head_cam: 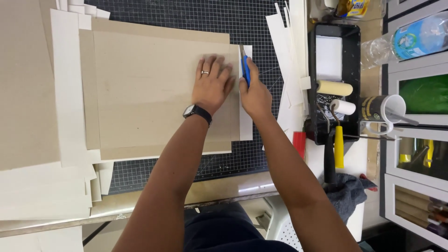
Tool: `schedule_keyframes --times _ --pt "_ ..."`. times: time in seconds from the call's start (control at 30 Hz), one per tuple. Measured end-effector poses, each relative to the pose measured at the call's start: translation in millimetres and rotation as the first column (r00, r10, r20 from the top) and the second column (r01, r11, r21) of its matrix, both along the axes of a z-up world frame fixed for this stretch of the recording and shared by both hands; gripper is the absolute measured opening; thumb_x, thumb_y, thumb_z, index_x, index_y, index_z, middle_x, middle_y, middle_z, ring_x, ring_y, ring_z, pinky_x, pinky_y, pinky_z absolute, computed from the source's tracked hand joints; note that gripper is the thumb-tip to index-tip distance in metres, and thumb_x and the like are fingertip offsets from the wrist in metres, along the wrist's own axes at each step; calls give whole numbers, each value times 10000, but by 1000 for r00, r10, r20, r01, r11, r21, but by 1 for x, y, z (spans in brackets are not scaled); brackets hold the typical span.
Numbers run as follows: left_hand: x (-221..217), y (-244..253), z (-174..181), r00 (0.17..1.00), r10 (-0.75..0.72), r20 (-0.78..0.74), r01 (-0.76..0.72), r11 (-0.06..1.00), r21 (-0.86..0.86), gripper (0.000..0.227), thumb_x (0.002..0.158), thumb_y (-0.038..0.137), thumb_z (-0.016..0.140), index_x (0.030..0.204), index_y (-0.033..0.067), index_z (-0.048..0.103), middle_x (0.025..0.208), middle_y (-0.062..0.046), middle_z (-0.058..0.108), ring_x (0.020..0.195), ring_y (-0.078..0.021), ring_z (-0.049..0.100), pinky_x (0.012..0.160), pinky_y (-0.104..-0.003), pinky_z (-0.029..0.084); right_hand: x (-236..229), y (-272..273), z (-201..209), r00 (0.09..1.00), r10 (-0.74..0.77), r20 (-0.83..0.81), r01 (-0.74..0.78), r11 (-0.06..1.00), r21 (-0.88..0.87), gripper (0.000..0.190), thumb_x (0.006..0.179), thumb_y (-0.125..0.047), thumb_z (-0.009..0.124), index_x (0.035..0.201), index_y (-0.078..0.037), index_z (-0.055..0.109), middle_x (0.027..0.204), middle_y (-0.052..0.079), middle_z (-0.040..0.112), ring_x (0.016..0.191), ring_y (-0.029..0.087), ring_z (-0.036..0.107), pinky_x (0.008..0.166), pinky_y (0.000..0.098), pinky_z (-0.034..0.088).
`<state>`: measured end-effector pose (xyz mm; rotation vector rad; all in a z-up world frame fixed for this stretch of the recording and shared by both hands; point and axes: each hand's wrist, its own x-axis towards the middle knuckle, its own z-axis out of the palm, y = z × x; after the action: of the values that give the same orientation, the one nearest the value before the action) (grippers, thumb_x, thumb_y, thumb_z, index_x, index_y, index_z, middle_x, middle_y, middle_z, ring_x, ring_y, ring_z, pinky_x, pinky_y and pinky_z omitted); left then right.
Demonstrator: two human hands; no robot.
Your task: Trimming the edges of cardboard sheets using a utility knife on a cutting mat
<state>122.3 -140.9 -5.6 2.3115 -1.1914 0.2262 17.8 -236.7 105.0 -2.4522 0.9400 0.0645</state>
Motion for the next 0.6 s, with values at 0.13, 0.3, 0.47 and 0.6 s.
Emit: schedule_keyframes --times 0.13,0.3,0.47,0.6 --pt "2 0 0 1000 1 -1 -1 1000 6 384 1030 428 622 1341 203 616 1410 -88 525 1431 -330 368 1231 -565 212 3 -4 -3 1000 15 -8 -15 1000 2 554 1102 -330 400 1617 -295 200 1157 207 743 1007 397 749 845 524 566" --pt "-2 2 3 1000 -3 -25 4 999 54 384 1048 426 591 1362 205 601 1434 -87 508 1447 -324 346 1250 -553 177 4 -10 -5 996 79 -31 -79 997 19 523 1092 -278 390 1583 -253 211 1051 217 745 932 412 755 779 524 568" --pt "-3 0 -2 1000 -13 -27 14 998 58 389 1041 424 606 1366 211 597 1444 -85 500 1448 -328 344 1248 -555 177 -1 -4 3 992 84 -96 -87 996 -25 497 1080 -277 380 1555 -249 239 945 159 757 835 352 766 729 488 576" --pt "0 2 3 999 -13 -37 16 997 78 393 1038 413 603 1370 202 592 1453 -85 486 1455 -328 325 1256 -558 155 -21 21 23 984 122 -132 -122 993 7 516 1067 -229 382 1558 -183 230 987 249 746 897 433 754 738 534 561"
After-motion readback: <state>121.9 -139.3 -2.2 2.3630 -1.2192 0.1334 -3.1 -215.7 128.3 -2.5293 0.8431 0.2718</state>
